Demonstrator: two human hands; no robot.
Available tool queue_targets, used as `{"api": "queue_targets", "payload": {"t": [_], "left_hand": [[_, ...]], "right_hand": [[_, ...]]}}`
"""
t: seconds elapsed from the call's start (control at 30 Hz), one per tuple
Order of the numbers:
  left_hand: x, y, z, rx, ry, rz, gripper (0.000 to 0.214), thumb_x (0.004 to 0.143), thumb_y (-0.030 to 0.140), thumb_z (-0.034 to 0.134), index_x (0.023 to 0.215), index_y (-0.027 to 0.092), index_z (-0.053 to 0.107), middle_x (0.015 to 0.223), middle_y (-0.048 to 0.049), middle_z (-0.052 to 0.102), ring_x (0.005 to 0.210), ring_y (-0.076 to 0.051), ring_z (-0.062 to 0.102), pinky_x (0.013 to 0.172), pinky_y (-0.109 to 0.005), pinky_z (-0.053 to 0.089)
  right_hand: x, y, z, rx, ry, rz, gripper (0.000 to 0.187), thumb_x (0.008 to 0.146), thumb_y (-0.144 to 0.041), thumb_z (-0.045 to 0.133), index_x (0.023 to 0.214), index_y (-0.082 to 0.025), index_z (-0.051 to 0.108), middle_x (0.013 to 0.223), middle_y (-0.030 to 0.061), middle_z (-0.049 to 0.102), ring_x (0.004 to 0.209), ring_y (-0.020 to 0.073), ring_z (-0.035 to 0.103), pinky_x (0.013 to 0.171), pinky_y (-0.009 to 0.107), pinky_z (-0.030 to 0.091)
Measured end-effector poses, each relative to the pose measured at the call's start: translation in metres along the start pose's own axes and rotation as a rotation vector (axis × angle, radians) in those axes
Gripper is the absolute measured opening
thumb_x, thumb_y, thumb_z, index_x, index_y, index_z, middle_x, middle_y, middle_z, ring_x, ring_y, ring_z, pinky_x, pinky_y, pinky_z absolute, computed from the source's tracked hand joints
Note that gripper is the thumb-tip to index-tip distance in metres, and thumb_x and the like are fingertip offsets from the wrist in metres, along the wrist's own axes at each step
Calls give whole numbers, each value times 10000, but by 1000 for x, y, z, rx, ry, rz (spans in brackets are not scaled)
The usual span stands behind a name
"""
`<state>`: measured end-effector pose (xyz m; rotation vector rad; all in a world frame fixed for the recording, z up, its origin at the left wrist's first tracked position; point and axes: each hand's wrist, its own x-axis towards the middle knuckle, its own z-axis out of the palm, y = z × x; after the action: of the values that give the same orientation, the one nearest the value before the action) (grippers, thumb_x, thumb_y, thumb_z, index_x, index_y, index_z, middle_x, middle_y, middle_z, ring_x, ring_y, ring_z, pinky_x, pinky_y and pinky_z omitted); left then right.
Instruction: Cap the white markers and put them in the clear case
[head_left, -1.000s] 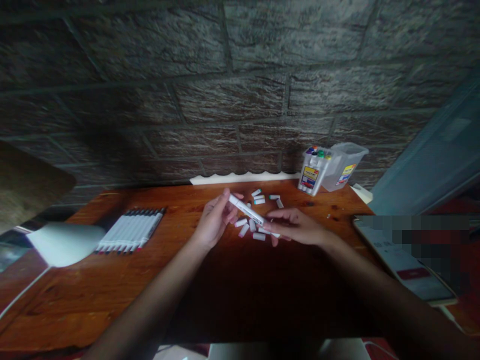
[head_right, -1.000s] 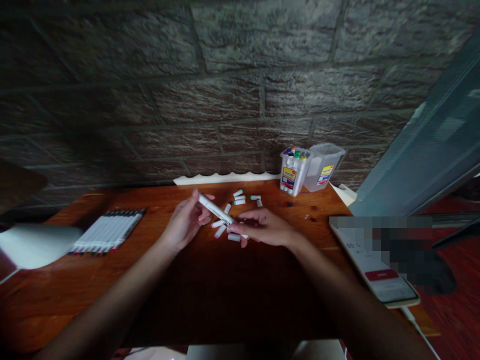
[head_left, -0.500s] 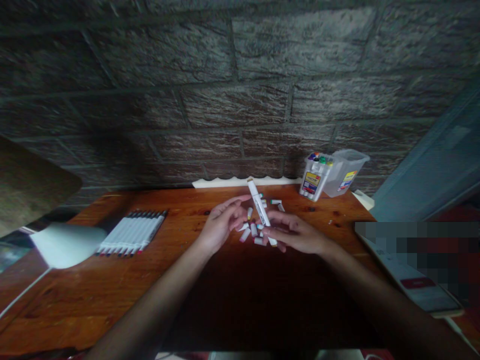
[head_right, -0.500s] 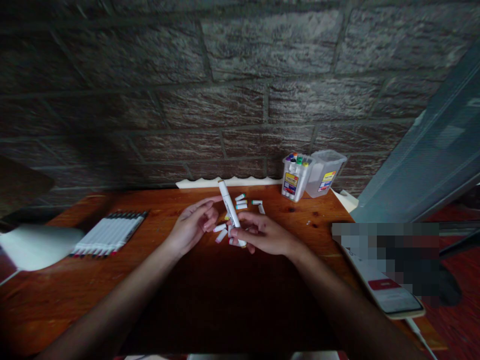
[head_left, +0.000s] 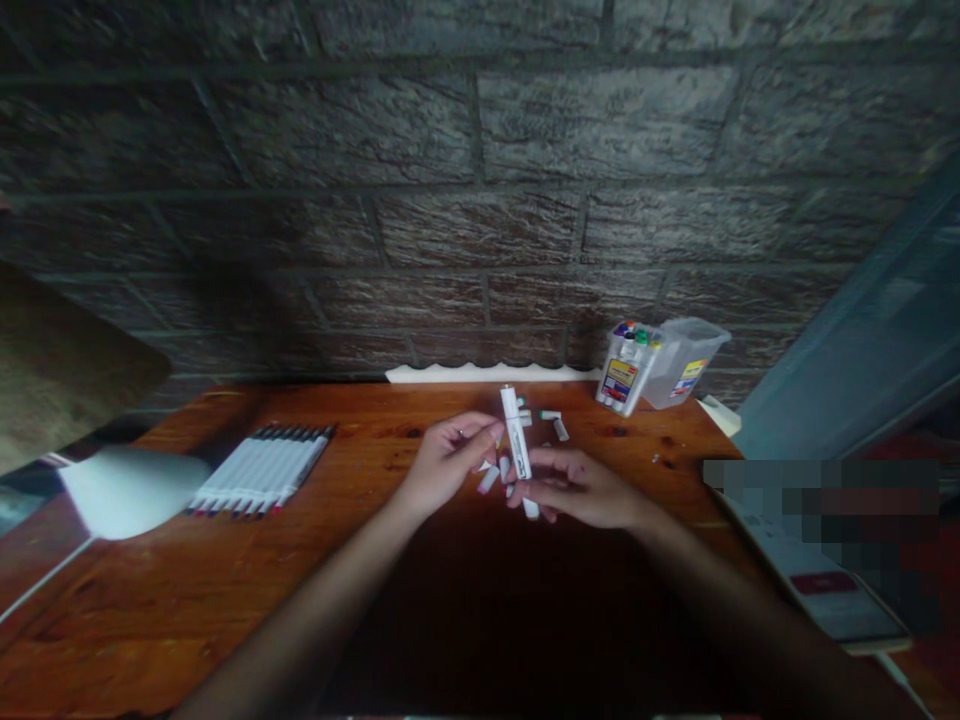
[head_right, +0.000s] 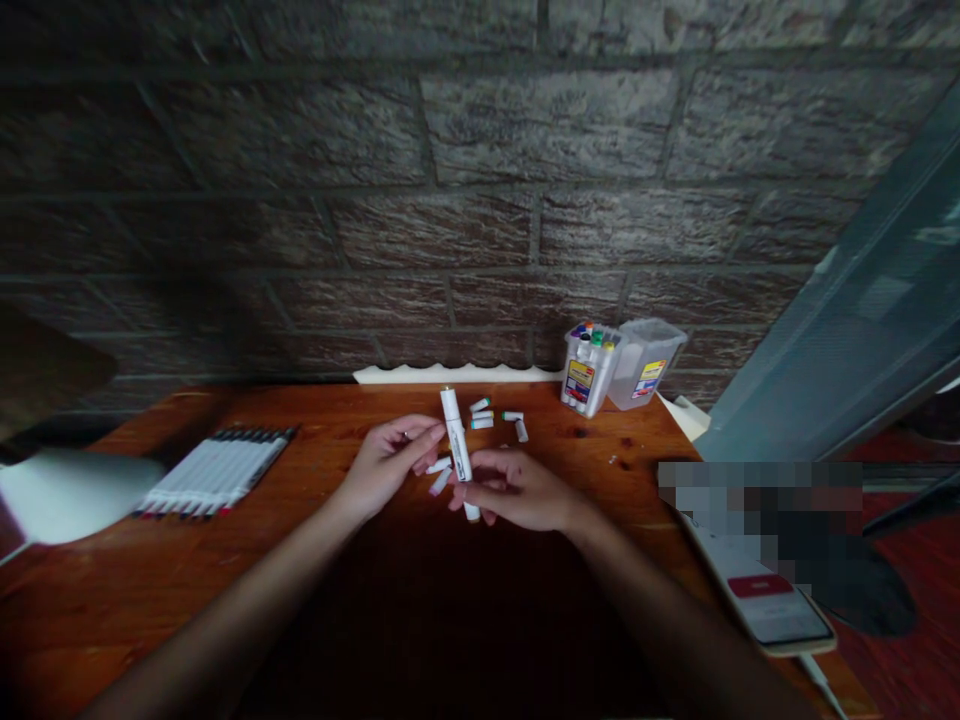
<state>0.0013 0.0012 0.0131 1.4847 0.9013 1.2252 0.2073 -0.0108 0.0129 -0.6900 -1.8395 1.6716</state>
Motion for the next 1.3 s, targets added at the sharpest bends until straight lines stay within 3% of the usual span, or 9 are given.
{"api": "queue_targets", "payload": {"t": [0.27,0.47,0.67,0.8,0.9,1.03,1.17,1.3], "left_hand": [[-4,3,3,140,-24,92,203,840,341,685,897,148,714,597,3,657,460,-87,529,470,-201,417],[-5,3,4,170,-23,90,219,845,358,674,891,153,737,630,-23,684,478,-109,554,497,-221,440],[-6,-1,4,312,-45,177,236,892,353,612,926,155,734,648,-21,686,537,-114,571,562,-219,449],[-7,-2,5,404,-100,185,243,919,337,566,855,159,717,617,-4,646,532,-105,534,559,-209,411],[-9,-3,6,531,-218,208,300,921,320,557,701,158,681,595,8,595,543,-97,492,548,-203,360],[-12,-6,10,619,-326,254,324,904,298,572,623,163,663,540,19,558,498,-92,438,514,-213,302],[-16,-4,18,599,-344,262,302,849,248,622,556,174,641,529,9,576,483,-107,469,514,-220,327],[-20,-1,27,512,-312,215,249,830,269,637,598,182,664,591,-24,635,530,-144,533,523,-235,383]], "right_hand": [[2,2,-5,18,117,8,268,828,-368,695,967,-141,657,868,30,685,597,59,531,538,187,458],[2,1,-6,44,129,-7,337,837,-341,687,1124,-185,606,913,37,694,660,90,589,540,196,465],[3,1,-6,27,145,-40,280,821,-332,690,1042,-182,609,876,20,678,579,71,529,516,202,433],[3,2,-10,-26,339,-114,188,814,-340,680,864,-174,605,702,-24,601,566,79,498,527,212,417],[3,0,-10,-60,440,-155,208,822,-368,671,887,-174,635,703,-19,607,596,99,534,569,236,452],[4,-3,1,-74,403,-137,312,777,-406,727,998,-186,720,885,31,707,755,150,635,696,284,515],[5,-1,15,-19,287,-101,316,742,-415,762,966,-191,760,869,30,743,759,153,661,729,289,522],[6,-2,21,35,317,-101,253,713,-391,787,849,-178,772,819,24,752,722,143,659,701,271,514]]}}
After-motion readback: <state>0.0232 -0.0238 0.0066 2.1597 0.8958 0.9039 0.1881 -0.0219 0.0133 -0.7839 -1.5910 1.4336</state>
